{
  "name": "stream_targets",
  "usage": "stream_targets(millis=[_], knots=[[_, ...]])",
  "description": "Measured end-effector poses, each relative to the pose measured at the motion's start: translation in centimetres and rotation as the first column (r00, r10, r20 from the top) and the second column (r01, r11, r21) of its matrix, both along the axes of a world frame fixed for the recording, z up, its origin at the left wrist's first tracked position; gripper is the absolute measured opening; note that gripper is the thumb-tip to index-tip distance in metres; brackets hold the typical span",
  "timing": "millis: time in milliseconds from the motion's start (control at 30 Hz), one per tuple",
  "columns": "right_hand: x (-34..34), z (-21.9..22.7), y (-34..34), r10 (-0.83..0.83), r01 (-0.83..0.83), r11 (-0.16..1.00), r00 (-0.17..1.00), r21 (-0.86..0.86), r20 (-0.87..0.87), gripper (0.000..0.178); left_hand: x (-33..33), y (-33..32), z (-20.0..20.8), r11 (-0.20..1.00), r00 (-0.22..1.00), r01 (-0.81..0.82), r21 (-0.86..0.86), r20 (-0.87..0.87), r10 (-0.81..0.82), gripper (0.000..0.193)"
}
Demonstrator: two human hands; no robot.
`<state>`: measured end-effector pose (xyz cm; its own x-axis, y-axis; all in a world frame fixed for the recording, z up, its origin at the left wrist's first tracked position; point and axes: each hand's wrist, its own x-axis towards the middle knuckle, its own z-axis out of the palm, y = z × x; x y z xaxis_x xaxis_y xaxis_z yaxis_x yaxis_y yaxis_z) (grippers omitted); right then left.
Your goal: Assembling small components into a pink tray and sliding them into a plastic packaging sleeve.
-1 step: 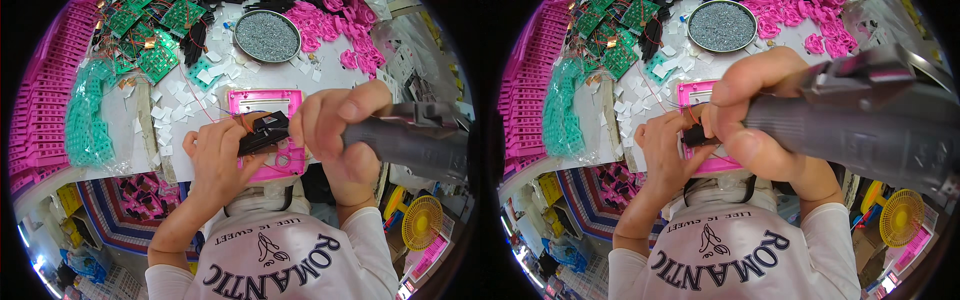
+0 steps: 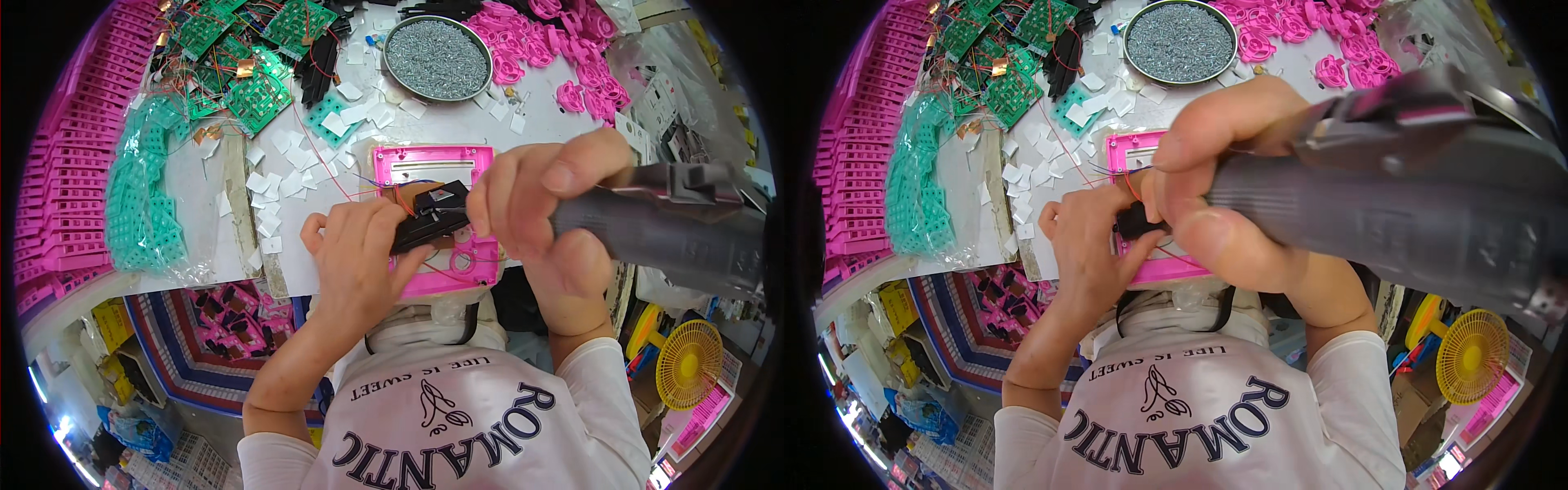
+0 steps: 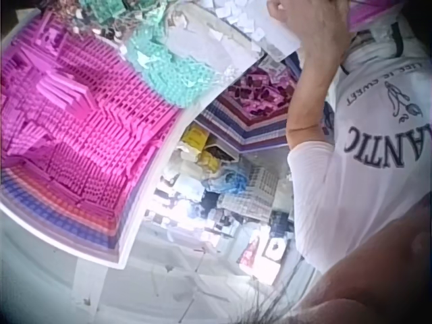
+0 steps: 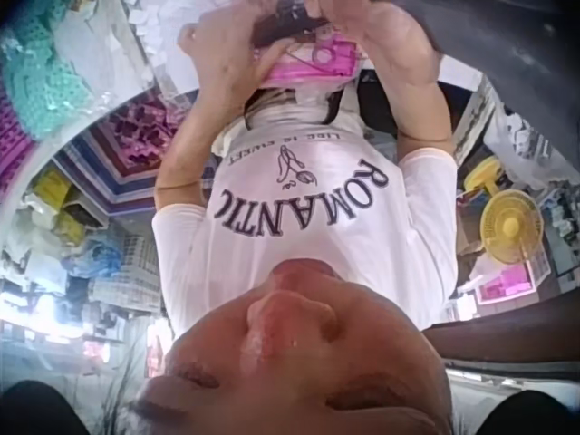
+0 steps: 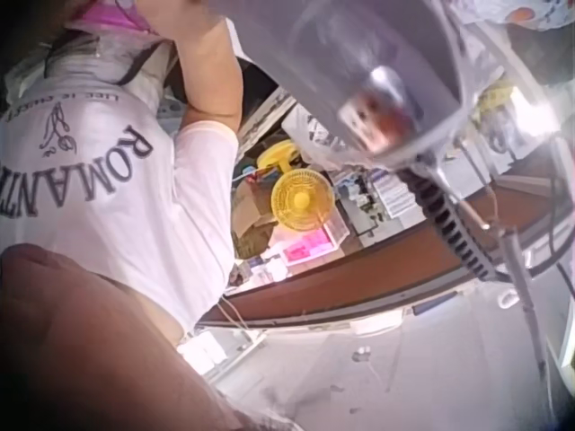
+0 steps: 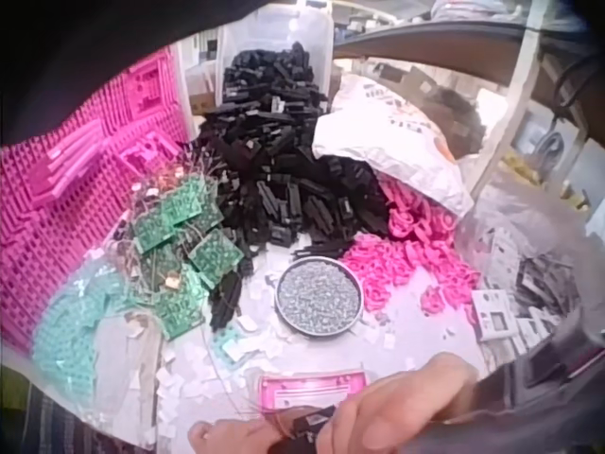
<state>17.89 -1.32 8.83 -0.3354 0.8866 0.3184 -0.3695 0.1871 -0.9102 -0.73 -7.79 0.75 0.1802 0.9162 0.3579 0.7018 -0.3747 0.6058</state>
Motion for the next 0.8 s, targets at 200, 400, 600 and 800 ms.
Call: stream_targets(millis=[200,400,600,800], knots=[[-1.1,-2.0,0.8,0.068,-0.064,0.993,0.997,0.102,-0.029,0.040,-0.7,0.3,-1.6,0.998,0.998,0.056,0.018,-0.019,-0.055,0.053],[-1.5,-2.9,1.2,0.123,-0.114,0.981,0.991,0.158,-0.049,0.037,-0.8,0.6,-1.6,0.997,0.997,0.072,0.024,0.006,-0.072,0.053],[-1.2,-2.2,1.1,0.126,-0.149,0.979,0.979,0.139,0.162,0.040,-0.7,0.6,-1.9,0.997,0.997,0.076,0.024,-0.001,-0.076,0.050],[-1.7,-2.3,0.3,0.091,-0.106,0.986,0.988,0.125,0.121,0.036,-0.6,0.7,-1.6,0.996,0.996,0.086,0.035,0.013,-0.086,0.049]])
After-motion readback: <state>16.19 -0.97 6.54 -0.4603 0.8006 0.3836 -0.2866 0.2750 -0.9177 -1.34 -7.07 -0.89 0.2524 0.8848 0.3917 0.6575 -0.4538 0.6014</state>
